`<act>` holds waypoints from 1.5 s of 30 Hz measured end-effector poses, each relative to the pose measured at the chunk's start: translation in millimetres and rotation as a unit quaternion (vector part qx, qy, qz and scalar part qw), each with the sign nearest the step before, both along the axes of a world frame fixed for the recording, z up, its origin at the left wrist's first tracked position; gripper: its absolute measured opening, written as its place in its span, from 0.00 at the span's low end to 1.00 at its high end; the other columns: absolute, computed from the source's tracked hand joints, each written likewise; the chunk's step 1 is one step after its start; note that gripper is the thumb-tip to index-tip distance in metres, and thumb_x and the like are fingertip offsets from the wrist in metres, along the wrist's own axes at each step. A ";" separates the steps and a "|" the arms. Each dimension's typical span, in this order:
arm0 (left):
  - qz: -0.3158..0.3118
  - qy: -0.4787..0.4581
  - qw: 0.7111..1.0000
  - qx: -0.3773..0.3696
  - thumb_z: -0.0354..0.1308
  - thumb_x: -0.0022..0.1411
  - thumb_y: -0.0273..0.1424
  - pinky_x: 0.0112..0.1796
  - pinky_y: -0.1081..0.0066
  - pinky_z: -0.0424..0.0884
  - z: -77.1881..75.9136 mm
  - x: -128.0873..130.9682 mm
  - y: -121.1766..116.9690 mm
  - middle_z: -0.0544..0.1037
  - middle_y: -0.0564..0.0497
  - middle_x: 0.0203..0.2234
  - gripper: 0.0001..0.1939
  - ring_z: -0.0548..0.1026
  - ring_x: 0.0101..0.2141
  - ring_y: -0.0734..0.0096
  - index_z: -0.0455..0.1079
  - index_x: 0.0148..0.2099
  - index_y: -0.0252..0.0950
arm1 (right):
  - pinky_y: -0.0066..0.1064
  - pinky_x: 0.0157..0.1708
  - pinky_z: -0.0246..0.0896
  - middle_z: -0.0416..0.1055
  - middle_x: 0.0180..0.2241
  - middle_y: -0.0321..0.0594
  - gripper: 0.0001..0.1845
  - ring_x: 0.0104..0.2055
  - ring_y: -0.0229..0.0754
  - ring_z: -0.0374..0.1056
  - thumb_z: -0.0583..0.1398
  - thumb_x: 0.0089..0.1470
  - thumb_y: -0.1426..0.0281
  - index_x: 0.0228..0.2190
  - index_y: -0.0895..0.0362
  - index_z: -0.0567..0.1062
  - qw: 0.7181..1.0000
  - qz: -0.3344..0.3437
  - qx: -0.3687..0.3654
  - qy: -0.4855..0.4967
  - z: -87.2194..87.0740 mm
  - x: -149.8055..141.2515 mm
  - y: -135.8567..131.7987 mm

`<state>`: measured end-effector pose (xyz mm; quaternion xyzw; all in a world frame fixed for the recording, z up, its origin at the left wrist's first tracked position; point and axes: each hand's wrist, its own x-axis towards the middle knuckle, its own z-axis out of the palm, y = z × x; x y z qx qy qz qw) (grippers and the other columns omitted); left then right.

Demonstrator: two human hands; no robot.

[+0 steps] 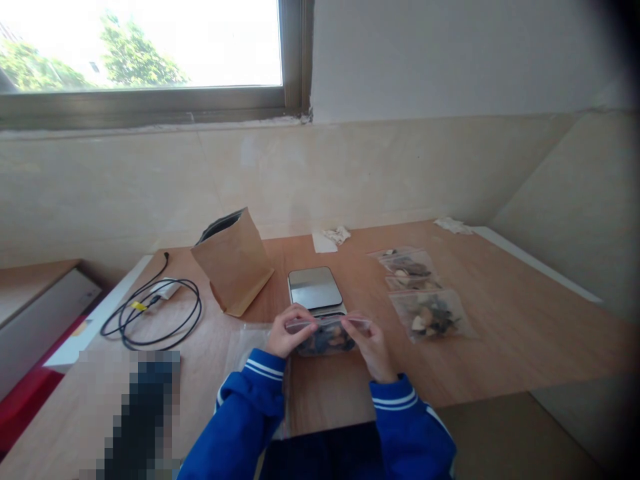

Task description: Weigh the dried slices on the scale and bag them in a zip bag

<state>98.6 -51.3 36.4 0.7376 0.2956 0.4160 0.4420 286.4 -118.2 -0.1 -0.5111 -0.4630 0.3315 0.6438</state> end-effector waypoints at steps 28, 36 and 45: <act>0.016 0.008 0.998 -0.062 0.63 0.52 0.40 0.37 0.70 0.68 -5.7 4.0 -2.0 0.76 0.47 0.30 0.14 0.73 0.34 0.67 0.74 0.34 0.33 | 0.35 0.42 0.66 0.74 0.40 0.41 0.22 0.42 0.44 0.70 0.63 0.49 0.58 0.45 0.52 0.72 0.993 0.074 -0.041 0.084 7.2 -4.4 -4.5; 0.018 -0.004 1.000 0.000 0.63 0.52 0.38 0.39 0.68 0.66 -4.5 6.6 -2.0 0.74 0.47 0.29 0.12 0.72 0.35 0.67 0.74 0.31 0.34 | 0.33 0.32 0.69 0.74 0.27 0.37 0.15 0.30 0.41 0.70 0.65 0.45 0.57 0.30 0.55 0.75 0.993 0.071 -0.057 0.075 6.2 -10.1 -2.0; 0.020 -0.013 1.000 -0.009 0.63 0.52 0.39 0.36 0.69 0.67 0.1 9.9 -6.8 0.74 0.47 0.27 0.12 0.72 0.32 0.68 0.74 0.29 0.33 | 0.30 0.28 0.70 0.70 0.26 0.37 0.14 0.30 0.39 0.68 0.65 0.44 0.59 0.27 0.57 0.76 0.995 0.048 -0.051 0.069 6.2 -9.6 -4.5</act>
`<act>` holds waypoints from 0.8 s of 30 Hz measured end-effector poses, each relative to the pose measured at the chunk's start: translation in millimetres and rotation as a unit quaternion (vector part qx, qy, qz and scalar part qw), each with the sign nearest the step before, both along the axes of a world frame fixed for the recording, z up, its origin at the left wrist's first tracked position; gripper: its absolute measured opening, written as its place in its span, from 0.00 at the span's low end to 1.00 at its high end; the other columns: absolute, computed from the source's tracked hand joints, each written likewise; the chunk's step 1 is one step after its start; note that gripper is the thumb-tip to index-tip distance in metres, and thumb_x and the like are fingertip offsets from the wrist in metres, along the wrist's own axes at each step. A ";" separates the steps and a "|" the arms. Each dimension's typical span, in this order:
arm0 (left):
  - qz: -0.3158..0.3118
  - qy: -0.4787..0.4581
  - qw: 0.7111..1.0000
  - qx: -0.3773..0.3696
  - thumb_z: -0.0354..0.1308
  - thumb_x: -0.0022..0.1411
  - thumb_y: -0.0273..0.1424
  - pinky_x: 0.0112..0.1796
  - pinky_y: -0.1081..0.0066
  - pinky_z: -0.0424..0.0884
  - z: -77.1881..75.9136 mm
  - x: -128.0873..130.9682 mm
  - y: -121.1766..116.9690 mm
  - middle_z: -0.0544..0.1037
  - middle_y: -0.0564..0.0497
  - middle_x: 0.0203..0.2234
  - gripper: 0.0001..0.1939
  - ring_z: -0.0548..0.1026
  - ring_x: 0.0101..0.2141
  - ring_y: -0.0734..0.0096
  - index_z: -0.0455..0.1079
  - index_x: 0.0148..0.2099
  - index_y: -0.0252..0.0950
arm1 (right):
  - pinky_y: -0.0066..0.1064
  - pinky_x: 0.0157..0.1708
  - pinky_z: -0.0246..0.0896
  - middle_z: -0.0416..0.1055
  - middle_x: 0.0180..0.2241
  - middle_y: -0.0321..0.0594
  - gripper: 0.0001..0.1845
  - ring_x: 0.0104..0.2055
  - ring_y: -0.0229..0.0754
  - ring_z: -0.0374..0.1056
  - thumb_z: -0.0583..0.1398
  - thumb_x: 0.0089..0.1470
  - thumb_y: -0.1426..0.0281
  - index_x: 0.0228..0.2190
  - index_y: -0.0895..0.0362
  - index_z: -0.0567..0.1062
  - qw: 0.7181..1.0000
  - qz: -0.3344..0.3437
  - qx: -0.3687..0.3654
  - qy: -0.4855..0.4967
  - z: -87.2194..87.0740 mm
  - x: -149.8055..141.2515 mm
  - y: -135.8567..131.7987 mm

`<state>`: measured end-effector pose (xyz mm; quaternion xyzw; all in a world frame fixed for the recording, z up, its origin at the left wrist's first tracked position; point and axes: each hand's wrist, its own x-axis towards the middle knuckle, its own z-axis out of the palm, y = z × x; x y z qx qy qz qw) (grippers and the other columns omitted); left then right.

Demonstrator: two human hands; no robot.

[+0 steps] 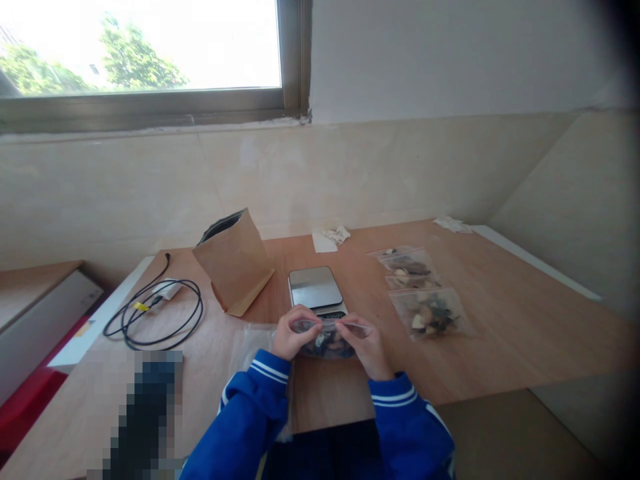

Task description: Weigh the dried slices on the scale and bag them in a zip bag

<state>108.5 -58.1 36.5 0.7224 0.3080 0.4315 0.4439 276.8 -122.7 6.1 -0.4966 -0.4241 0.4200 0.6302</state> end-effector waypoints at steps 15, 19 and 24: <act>-0.051 0.007 0.999 0.010 0.64 0.52 0.36 0.39 0.67 0.67 0.8 -1.5 -1.5 0.74 0.47 0.31 0.10 0.72 0.35 0.67 0.75 0.34 0.34 | 0.36 0.32 0.72 0.77 0.35 0.41 0.16 0.36 0.45 0.73 0.66 0.43 0.57 0.33 0.54 0.78 0.992 0.104 -0.032 0.058 10.3 -2.6 -2.0; -0.051 0.000 0.999 -0.003 0.64 0.52 0.35 0.37 0.68 0.67 -0.5 -0.2 -2.2 0.73 0.47 0.28 0.09 0.72 0.33 0.68 0.74 0.28 0.33 | 0.35 0.38 0.68 0.77 0.31 0.39 0.12 0.36 0.43 0.72 0.65 0.45 0.59 0.30 0.54 0.79 0.994 0.109 0.007 -0.011 9.4 -1.8 0.6; -0.038 0.001 0.999 -0.001 0.64 0.51 0.37 0.36 0.68 0.68 -1.6 0.5 -1.9 0.74 0.48 0.27 0.11 0.72 0.32 0.69 0.74 0.28 0.33 | 0.33 0.36 0.67 0.75 0.30 0.38 0.09 0.34 0.42 0.71 0.64 0.47 0.62 0.30 0.54 0.78 0.994 0.101 0.026 -0.040 6.1 -0.9 2.2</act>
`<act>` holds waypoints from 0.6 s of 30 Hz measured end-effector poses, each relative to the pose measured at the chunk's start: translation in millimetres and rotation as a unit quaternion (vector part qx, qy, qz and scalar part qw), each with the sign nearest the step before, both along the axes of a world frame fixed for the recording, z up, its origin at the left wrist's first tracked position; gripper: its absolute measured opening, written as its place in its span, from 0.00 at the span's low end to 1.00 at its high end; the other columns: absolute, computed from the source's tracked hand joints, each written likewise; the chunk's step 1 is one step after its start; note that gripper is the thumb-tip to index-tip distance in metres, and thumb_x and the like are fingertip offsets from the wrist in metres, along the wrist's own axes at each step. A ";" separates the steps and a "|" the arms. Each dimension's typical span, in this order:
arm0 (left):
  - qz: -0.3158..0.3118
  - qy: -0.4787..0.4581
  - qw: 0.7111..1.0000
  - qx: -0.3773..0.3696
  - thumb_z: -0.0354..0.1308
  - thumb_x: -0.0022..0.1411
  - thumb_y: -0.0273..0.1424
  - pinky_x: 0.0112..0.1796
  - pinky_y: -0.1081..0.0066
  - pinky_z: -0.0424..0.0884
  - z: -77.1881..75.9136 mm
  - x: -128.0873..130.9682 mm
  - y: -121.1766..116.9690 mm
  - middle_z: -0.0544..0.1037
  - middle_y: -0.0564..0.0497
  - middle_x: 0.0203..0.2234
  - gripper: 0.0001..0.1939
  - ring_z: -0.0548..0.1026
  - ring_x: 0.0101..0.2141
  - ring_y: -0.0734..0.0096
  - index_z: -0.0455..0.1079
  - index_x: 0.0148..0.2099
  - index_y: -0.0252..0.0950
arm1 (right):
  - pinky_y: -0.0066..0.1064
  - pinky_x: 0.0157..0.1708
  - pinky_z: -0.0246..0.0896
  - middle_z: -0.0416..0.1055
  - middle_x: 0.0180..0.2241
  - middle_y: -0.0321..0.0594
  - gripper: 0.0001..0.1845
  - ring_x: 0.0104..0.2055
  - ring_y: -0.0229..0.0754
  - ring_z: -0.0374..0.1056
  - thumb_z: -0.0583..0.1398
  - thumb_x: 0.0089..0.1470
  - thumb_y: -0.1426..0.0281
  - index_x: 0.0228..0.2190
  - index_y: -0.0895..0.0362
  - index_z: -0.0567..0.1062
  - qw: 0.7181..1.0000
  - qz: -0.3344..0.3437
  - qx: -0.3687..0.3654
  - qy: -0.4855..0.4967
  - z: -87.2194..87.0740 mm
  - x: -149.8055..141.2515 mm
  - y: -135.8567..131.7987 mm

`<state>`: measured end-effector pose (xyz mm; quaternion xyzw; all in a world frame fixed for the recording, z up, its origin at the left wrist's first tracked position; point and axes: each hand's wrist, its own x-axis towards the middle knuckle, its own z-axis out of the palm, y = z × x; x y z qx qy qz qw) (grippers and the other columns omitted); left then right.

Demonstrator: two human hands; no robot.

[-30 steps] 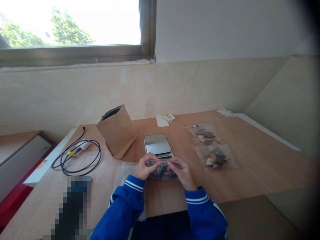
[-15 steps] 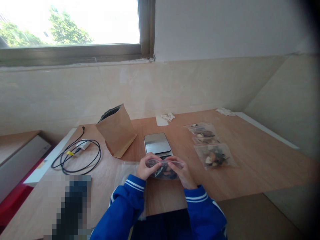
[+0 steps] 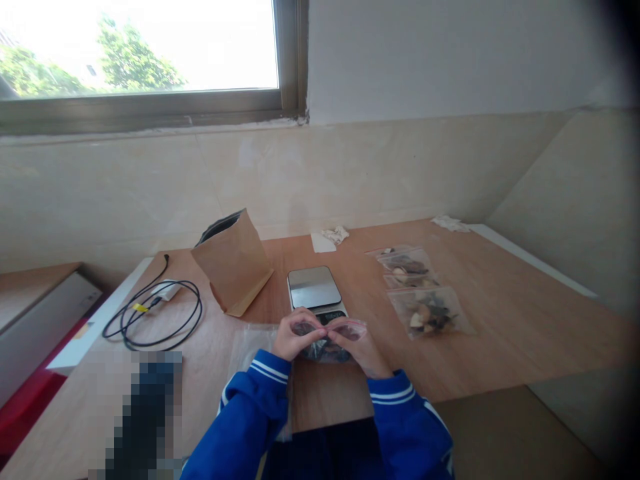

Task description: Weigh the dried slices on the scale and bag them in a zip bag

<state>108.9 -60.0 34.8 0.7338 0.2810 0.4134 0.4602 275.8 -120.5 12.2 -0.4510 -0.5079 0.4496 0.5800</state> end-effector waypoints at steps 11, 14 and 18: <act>-0.014 0.016 1.000 0.020 0.64 0.52 0.35 0.38 0.69 0.67 -1.6 0.6 1.2 0.75 0.47 0.29 0.09 0.72 0.34 0.69 0.75 0.31 0.33 | 0.29 0.32 0.66 0.73 0.27 0.37 0.10 0.31 0.40 0.70 0.65 0.46 0.62 0.26 0.56 0.76 0.999 -0.049 0.002 -0.023 -7.1 2.3 0.7; -0.017 0.020 0.999 0.030 0.63 0.53 0.34 0.38 0.69 0.67 -3.1 0.4 1.9 0.75 0.46 0.29 0.08 0.73 0.34 0.68 0.75 0.32 0.33 | 0.30 0.30 0.68 0.73 0.26 0.37 0.11 0.31 0.41 0.69 0.65 0.46 0.62 0.27 0.56 0.76 0.999 -0.049 -0.009 -0.008 -6.1 1.4 -0.9; -0.011 0.030 0.998 0.056 0.62 0.54 0.34 0.38 0.68 0.67 -3.9 0.5 1.7 0.76 0.46 0.29 0.08 0.73 0.34 0.68 0.74 0.31 0.33 | 0.29 0.28 0.68 0.72 0.25 0.37 0.11 0.29 0.40 0.69 0.65 0.45 0.61 0.25 0.57 0.76 0.996 -0.080 0.003 -0.026 -5.3 -0.8 -1.7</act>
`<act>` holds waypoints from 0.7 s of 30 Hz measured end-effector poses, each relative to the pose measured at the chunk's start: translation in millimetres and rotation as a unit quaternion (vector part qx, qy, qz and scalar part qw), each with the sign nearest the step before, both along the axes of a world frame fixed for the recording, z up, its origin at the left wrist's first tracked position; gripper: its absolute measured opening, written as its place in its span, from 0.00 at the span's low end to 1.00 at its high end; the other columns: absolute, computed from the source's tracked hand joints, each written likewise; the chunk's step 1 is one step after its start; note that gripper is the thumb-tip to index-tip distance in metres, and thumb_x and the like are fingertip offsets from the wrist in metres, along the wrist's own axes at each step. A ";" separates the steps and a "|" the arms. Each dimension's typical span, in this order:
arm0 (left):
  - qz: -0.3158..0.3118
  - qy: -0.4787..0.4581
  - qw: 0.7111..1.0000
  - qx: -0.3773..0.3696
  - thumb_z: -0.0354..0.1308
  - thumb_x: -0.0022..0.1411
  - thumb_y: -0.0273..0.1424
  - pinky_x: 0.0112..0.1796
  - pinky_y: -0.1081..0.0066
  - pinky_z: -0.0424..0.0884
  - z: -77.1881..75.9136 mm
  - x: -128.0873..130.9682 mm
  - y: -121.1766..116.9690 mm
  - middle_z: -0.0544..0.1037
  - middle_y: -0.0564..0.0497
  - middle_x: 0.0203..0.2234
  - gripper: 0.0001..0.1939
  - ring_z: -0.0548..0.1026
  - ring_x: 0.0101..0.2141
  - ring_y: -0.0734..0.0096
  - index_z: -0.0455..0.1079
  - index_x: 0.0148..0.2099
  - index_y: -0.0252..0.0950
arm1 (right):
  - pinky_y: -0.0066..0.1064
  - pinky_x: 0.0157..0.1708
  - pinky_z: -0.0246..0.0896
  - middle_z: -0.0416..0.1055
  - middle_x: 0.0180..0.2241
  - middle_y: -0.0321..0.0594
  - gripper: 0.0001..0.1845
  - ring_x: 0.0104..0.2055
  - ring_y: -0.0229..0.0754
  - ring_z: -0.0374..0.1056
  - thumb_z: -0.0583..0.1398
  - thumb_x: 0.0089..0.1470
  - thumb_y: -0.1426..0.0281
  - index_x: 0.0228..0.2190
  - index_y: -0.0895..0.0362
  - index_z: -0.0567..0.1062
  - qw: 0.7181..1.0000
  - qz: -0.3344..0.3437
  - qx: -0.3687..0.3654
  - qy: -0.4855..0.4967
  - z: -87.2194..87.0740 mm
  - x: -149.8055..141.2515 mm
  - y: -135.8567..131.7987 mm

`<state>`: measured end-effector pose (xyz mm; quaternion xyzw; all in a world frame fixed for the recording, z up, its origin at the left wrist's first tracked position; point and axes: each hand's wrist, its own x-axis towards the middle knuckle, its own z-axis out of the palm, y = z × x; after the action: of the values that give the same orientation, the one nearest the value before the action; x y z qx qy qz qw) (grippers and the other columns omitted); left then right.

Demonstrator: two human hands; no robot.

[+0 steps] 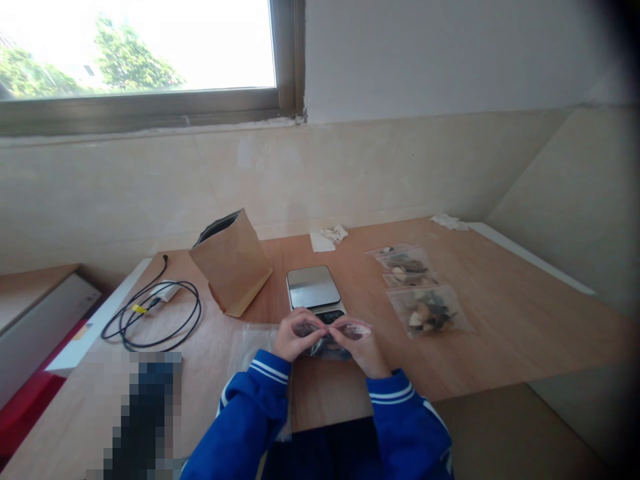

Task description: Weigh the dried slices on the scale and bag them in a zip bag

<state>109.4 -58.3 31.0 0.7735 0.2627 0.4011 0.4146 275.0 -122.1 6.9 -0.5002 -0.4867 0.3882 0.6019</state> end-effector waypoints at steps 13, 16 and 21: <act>0.027 0.020 0.999 0.011 0.61 0.54 0.32 0.35 0.71 0.67 -6.8 5.5 -4.3 0.74 0.47 0.28 0.07 0.72 0.33 0.70 0.72 0.30 0.33 | 0.29 0.30 0.67 0.72 0.26 0.37 0.07 0.29 0.40 0.69 0.63 0.47 0.65 0.26 0.56 0.74 0.994 -0.040 0.038 -0.090 -7.4 -0.6 0.9; 0.035 0.018 0.999 0.005 0.61 0.54 0.33 0.33 0.72 0.67 -7.7 6.2 -4.9 0.73 0.47 0.28 0.08 0.71 0.32 0.70 0.72 0.30 0.32 | 0.29 0.28 0.66 0.71 0.24 0.36 0.06 0.27 0.38 0.69 0.63 0.48 0.66 0.25 0.56 0.74 0.995 -0.049 0.046 -0.077 -11.8 -2.0 0.8; 0.037 0.013 0.999 -0.023 0.61 0.54 0.36 0.30 0.74 0.67 -8.6 6.1 -5.6 0.73 0.47 0.28 0.10 0.71 0.30 0.72 0.73 0.30 0.32 | 0.29 0.27 0.66 0.71 0.24 0.35 0.06 0.27 0.38 0.69 0.63 0.48 0.66 0.25 0.55 0.73 0.997 -0.043 0.044 -0.035 -16.1 -3.4 0.4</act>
<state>115.5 -63.9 22.4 0.7587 0.3054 0.4001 0.4135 271.7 -121.7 -9.1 -0.5073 -0.5022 0.3224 0.6217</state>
